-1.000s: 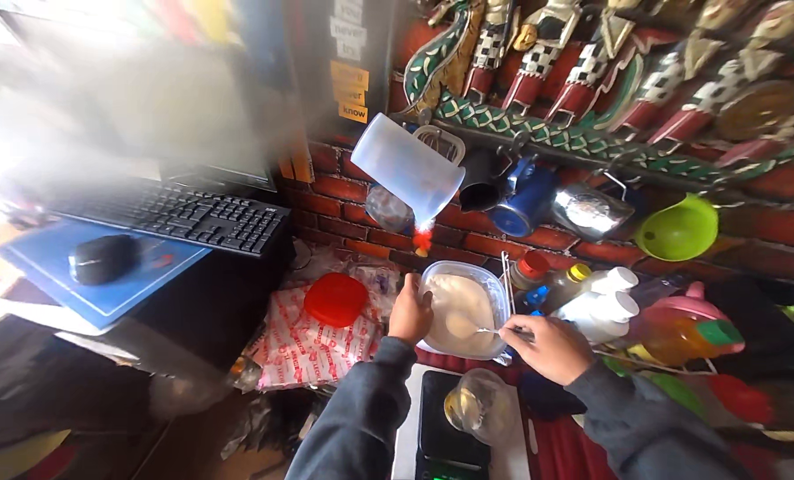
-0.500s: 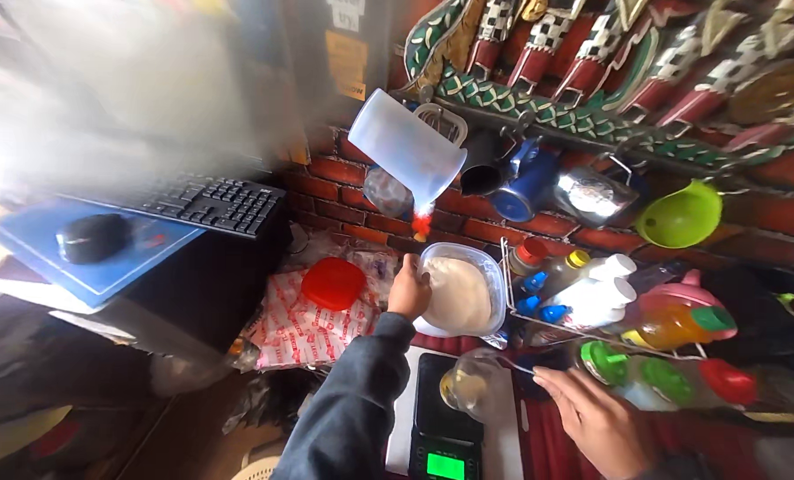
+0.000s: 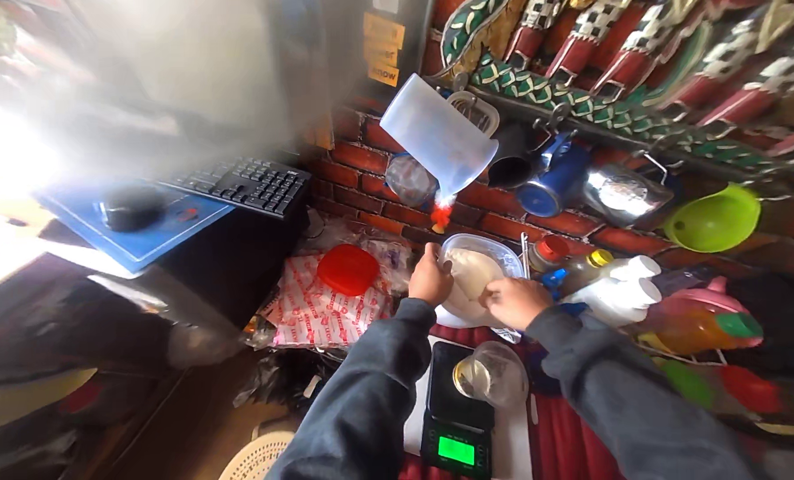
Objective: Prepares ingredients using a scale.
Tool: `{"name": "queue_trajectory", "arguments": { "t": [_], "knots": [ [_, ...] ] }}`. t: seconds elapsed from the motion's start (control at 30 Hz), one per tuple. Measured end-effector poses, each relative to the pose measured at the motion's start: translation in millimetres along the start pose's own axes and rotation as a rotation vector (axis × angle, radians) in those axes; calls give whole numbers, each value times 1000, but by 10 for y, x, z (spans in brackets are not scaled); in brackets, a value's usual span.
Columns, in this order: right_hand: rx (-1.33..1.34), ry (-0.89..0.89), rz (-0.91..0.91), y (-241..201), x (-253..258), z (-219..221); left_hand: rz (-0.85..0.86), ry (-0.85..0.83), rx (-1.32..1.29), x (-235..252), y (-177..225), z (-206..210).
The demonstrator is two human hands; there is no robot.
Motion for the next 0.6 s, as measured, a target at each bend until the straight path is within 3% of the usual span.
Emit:
{"name": "queue_trajectory", "arguments": {
  "t": [0.1,0.23,0.6],
  "knots": [
    [209,126,-6,348,-54,25,-5,-16,2,42,8,-8],
    [278,210,30,613,-141,61,-9,-33,-9,72,1,6],
    [320,242,60,726,-425,-25,-14,-31,-4,-70,44,-45]
  ]
}}
Point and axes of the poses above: each hand's wrist, its own x-axis towards the middle knuckle, its own z-axis out of the palm, y = z × x, the point moved 2 cm from there along x, towards the middle knuckle, and after that the axes turned 2 degrees about y, right-handed, at the moved point
